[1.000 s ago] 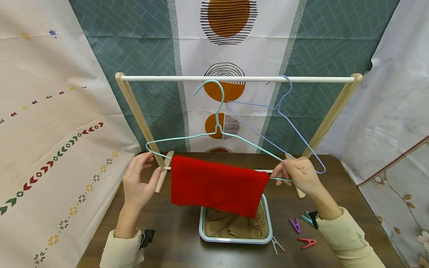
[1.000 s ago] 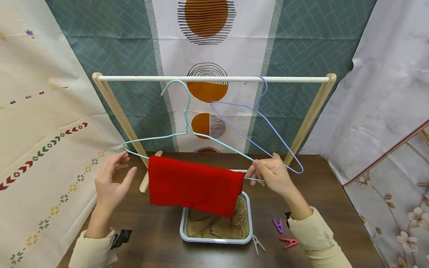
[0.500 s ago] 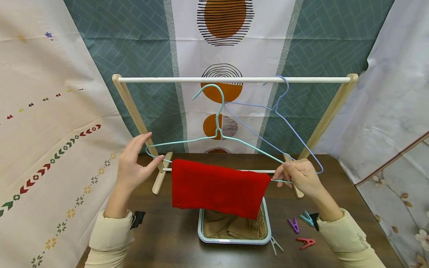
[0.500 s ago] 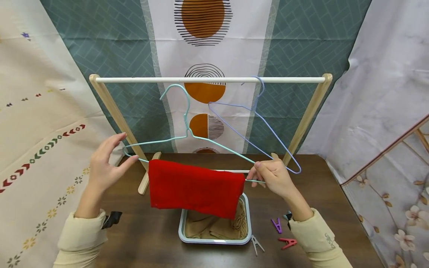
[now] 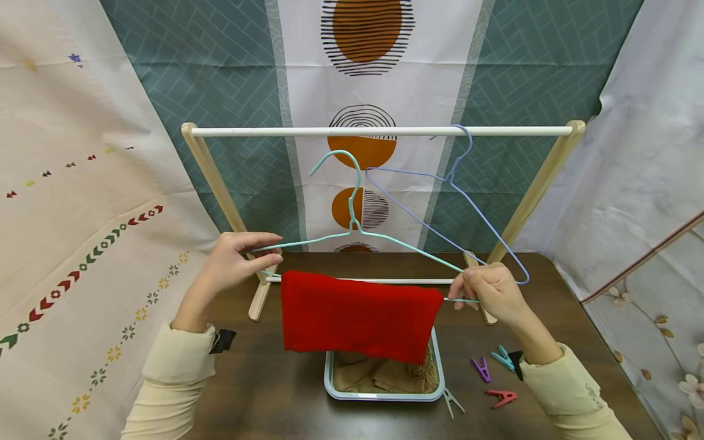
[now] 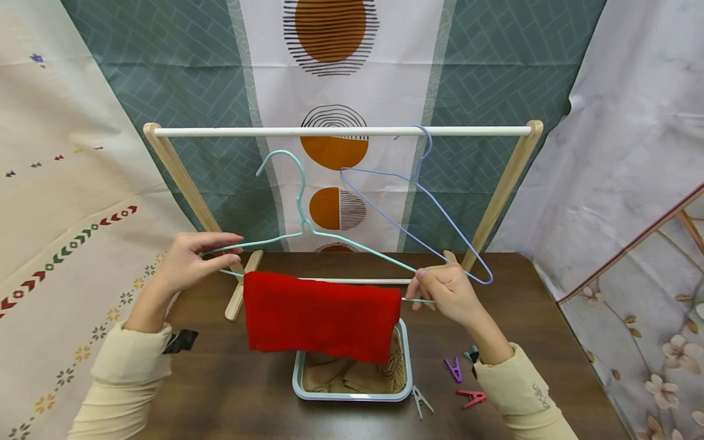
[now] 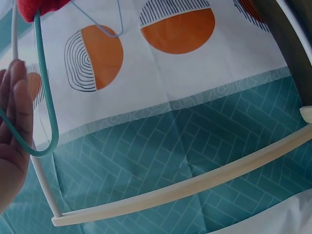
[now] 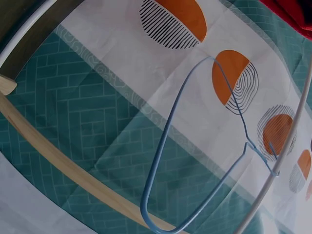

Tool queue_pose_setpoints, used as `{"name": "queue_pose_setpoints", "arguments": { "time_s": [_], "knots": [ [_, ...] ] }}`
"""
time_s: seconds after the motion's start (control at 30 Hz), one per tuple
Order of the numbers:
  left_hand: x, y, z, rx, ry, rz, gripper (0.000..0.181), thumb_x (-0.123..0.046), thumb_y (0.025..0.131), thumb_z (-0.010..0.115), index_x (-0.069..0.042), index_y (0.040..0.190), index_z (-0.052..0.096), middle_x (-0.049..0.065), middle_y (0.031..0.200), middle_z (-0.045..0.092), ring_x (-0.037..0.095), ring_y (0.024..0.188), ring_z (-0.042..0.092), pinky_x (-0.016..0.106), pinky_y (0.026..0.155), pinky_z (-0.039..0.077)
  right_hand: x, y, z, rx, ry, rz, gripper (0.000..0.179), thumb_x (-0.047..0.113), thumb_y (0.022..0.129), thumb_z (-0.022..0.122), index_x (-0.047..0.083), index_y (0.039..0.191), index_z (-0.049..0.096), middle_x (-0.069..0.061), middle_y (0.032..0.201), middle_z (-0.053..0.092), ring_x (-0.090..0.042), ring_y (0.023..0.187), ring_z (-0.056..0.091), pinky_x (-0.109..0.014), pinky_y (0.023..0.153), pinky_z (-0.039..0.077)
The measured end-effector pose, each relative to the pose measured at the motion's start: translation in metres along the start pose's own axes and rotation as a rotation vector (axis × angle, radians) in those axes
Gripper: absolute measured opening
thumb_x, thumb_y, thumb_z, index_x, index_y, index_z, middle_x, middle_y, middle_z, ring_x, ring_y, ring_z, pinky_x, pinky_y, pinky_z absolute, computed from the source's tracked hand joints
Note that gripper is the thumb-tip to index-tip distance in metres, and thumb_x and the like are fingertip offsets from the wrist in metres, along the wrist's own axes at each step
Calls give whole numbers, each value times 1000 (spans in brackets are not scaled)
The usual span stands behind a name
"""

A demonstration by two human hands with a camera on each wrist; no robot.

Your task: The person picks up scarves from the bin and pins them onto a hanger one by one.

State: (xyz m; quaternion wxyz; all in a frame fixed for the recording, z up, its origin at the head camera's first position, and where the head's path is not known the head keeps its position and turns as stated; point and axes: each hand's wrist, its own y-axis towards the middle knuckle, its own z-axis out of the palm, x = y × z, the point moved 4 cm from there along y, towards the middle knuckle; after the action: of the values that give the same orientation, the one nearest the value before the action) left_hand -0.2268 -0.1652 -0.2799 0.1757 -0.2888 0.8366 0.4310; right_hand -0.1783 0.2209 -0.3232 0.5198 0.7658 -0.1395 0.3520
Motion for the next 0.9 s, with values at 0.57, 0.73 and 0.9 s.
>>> {"name": "queue_pose_setpoints", "arguments": {
  "time_s": [0.57,0.73,0.9],
  "knots": [
    [0,-4,6,-34,-184,-27,23,19,71,62,-4,68,64,-5,51,45,8,42,31,25,36,24,0,3,-6,71,-102,130,41,-14,89,31,1,53,44,-16,59,57,-16,48,58,-27,41,46],
    [-12,-2,3,-134,-140,20,24,22,68,63,-3,66,63,-2,49,44,7,42,29,23,36,22,4,10,-12,109,-34,167,33,-12,91,34,-4,68,56,-16,66,59,-20,52,60,-27,41,45],
    [-23,-2,-1,-201,-109,46,21,22,65,65,1,65,63,0,51,47,6,43,32,20,38,25,4,11,-18,138,30,281,23,1,96,38,-8,86,57,-11,77,63,-23,61,64,-28,42,43]
  ]
}}
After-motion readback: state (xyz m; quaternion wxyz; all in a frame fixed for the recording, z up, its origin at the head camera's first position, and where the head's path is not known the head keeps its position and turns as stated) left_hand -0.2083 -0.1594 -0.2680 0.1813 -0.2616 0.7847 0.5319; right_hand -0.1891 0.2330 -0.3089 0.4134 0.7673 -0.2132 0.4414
